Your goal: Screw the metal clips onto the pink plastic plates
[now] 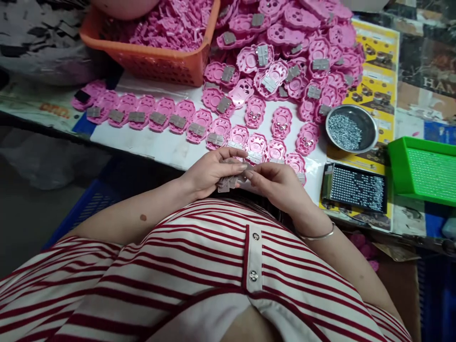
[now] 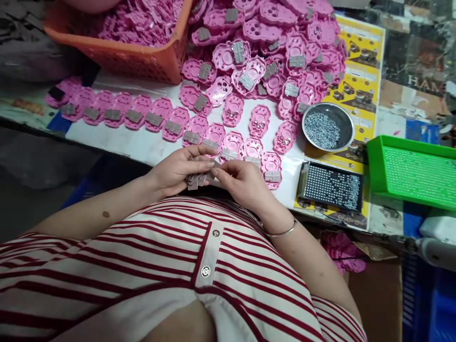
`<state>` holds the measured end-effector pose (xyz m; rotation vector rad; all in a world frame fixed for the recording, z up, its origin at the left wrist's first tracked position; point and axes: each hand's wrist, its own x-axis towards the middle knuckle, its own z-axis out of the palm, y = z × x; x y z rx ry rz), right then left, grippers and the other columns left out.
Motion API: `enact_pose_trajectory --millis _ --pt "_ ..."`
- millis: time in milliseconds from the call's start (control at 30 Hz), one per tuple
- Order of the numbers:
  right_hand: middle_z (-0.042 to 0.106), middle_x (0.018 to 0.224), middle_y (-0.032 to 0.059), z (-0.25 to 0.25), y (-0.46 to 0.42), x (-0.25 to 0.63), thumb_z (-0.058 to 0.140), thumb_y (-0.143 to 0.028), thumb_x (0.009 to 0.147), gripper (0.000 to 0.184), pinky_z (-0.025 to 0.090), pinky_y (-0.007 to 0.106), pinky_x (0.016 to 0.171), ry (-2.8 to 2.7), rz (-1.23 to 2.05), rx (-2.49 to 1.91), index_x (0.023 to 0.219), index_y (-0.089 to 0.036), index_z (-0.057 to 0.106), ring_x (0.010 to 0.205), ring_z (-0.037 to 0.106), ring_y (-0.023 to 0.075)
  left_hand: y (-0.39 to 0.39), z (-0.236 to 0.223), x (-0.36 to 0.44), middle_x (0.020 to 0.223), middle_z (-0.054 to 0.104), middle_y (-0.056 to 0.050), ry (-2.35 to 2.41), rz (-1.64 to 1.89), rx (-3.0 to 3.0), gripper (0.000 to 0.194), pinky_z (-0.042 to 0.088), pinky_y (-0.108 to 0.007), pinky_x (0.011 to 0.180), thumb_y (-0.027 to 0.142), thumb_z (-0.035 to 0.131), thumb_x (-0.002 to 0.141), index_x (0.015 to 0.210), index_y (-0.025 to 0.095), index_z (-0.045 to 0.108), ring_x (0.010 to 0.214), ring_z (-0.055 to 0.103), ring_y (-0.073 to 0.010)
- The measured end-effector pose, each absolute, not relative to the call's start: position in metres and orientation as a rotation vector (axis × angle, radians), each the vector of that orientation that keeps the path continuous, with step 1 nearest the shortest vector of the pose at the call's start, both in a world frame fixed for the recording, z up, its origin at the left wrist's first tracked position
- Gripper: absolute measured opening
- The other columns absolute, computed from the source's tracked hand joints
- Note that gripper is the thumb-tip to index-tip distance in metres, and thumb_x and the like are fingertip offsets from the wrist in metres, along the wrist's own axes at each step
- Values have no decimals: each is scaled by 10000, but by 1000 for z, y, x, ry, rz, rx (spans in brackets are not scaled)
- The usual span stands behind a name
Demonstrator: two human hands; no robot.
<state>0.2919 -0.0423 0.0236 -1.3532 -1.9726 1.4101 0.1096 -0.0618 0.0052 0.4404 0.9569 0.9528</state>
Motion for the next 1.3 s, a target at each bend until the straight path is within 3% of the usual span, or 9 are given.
enact_pose_trajectory --millis 233,433,533,600,733,833,933,1100,1300 --pt "618 670 18 16 -47 284 424 -429 959 368 365 252 557 -2145 912 -1443 842 -147 628 586 511 95 -64 0 101 642 622 27 1046 957 432 109 566 -169 454 85 732 790 854 142 665 524 619 -86" --pt "722 844 94 25 -57 285 477 -335 947 285 278 353 644 -2458 334 -1298 937 -193 724 730 512 159 -65 -1 98 558 545 47 939 859 417 350 443 -132 316 396 875 685 713 149 629 407 525 -65" --pt "733 853 79 27 -57 287 496 -293 944 254 303 349 636 -2544 233 -1181 1023 -222 727 732 523 155 -66 1 95 484 527 47 965 810 446 300 402 -122 294 362 852 722 698 151 640 355 474 -57" --pt "725 904 85 26 -54 290 525 -315 935 254 366 325 651 -2505 262 -1161 1069 -214 716 766 552 151 -67 3 94 459 531 46 1019 809 462 179 390 -119 292 271 792 782 734 150 668 337 466 -58" --pt "702 995 86 24 -48 293 621 -402 874 363 483 290 672 -2010 987 -1327 1169 -196 674 776 596 128 -68 6 96 449 552 42 1103 778 533 98 387 -116 299 190 714 823 744 149 674 331 480 -61" --pt "729 876 57 26 -44 293 663 -442 826 358 498 273 604 -1827 1310 -1383 1072 -187 716 655 587 105 -68 7 100 435 553 37 1110 729 602 106 376 -100 307 175 730 800 725 139 665 331 482 -55" --pt "724 751 38 30 -36 304 710 -425 773 283 485 256 561 -1783 1304 -1459 902 -176 751 582 567 90 -67 6 101 469 563 42 1111 720 560 84 398 -103 316 180 745 783 758 140 675 358 507 -59" --pt "737 834 84 35 -2 351 662 -336 771 285 451 249 535 -1598 954 -1703 962 -137 736 614 578 97 -65 -2 98 523 552 59 1130 765 479 175 456 -138 331 243 808 735 822 162 679 393 533 -72" --pt "708 695 66 28 32 381 652 -294 727 243 384 254 505 -1586 757 -1915 855 -118 760 551 540 99 -64 -5 98 539 543 60 1097 769 451 246 455 -130 337 268 854 694 817 162 669 406 534 -67"
